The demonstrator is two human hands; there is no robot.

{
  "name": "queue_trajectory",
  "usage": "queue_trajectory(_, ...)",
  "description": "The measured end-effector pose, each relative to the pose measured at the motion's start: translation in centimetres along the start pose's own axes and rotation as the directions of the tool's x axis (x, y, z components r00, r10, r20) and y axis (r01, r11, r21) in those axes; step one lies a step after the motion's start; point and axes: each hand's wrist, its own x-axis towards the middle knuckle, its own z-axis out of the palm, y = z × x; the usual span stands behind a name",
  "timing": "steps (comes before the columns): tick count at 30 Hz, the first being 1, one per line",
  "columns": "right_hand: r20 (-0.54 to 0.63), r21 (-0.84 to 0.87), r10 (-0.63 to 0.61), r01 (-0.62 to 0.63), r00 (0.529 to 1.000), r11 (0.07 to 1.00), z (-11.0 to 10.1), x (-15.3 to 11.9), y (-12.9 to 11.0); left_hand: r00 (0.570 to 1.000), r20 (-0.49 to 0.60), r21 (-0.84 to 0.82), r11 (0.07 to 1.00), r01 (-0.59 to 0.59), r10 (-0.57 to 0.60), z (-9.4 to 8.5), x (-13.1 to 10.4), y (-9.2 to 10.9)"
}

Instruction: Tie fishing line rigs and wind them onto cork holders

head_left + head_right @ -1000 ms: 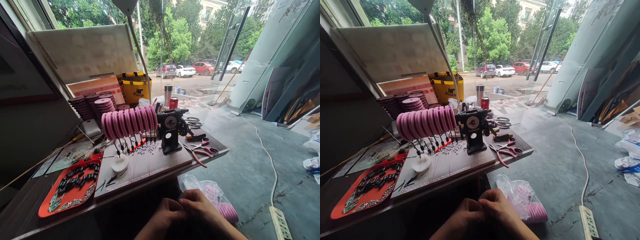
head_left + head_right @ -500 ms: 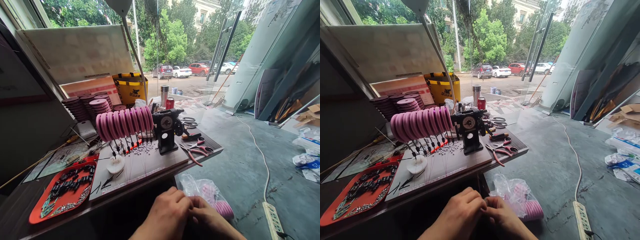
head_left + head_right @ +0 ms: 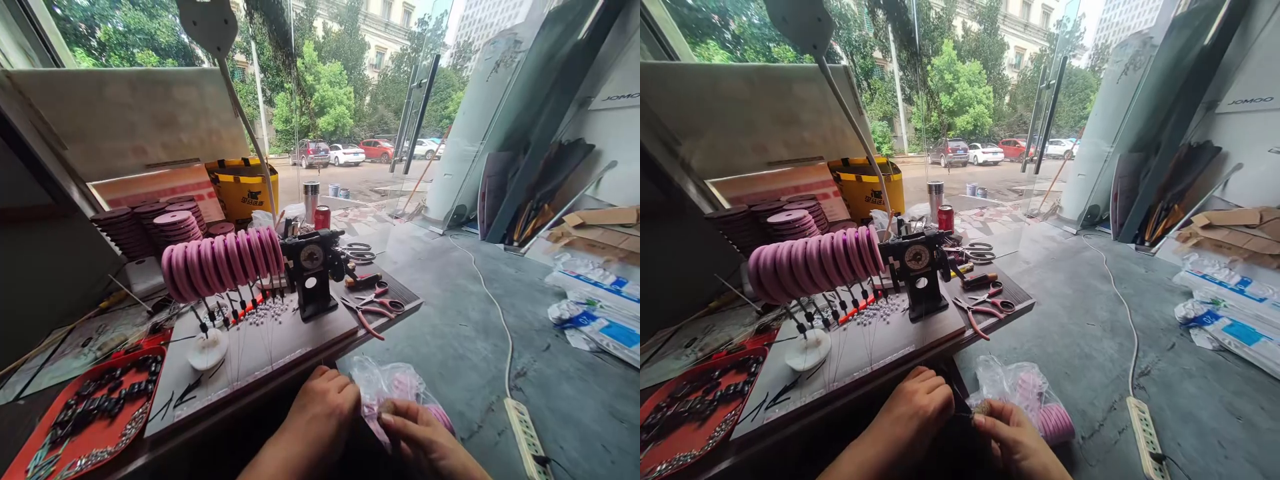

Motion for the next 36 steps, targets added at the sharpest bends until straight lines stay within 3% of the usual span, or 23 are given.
queue_trajectory(3,-0.055,0.03,-0.069,0.07,0.996,0.997,0.4,-0.2,-0.7,0.997,-0.026,-0.013,0.997,0.079,-0.079,-0.2,0.2,0.1)
queue_trajectory(6,-0.107,-0.092,-0.177,0.168,0.978,0.982,1.3,-0.3,-1.9,0.984,-0.027,-0.089,0.981,0.173,-0.176,-0.6,0.3,0.4)
queue_trajectory(11,0.036,-0.448,-0.337,0.317,0.941,0.836,2.9,-0.7,-4.2,0.942,-0.002,-0.359,0.879,0.313,-0.336,-0.6,0.2,0.7)
queue_trajectory(15,0.108,-0.578,-0.389,0.377,0.915,0.724,3.6,-1.0,-5.1,0.921,-0.027,-0.491,0.808,0.326,-0.388,-0.3,0.0,1.2)
queue_trajectory(19,0.109,-0.509,-0.378,0.378,0.919,0.773,3.8,-1.1,-4.9,0.873,-0.064,-0.611,0.711,0.348,-0.483,-0.2,-0.1,1.7)
queue_trajectory(23,0.023,-0.343,-0.383,0.367,0.924,0.865,4.1,-0.6,-3.8,0.811,-0.09,-0.719,0.601,0.349,-0.578,0.3,-0.3,1.7)
queue_trajectory(28,0.001,-0.138,-0.36,0.357,0.933,0.924,4.9,0.4,-2.8,0.808,-0.122,-0.74,0.596,0.313,-0.576,0.9,-0.4,1.6)
queue_trajectory(36,0.022,-0.125,-0.381,0.38,0.924,0.916,5.5,0.3,-2.9,0.784,-0.104,-0.809,0.511,0.292,-0.612,1.2,-0.5,1.5)
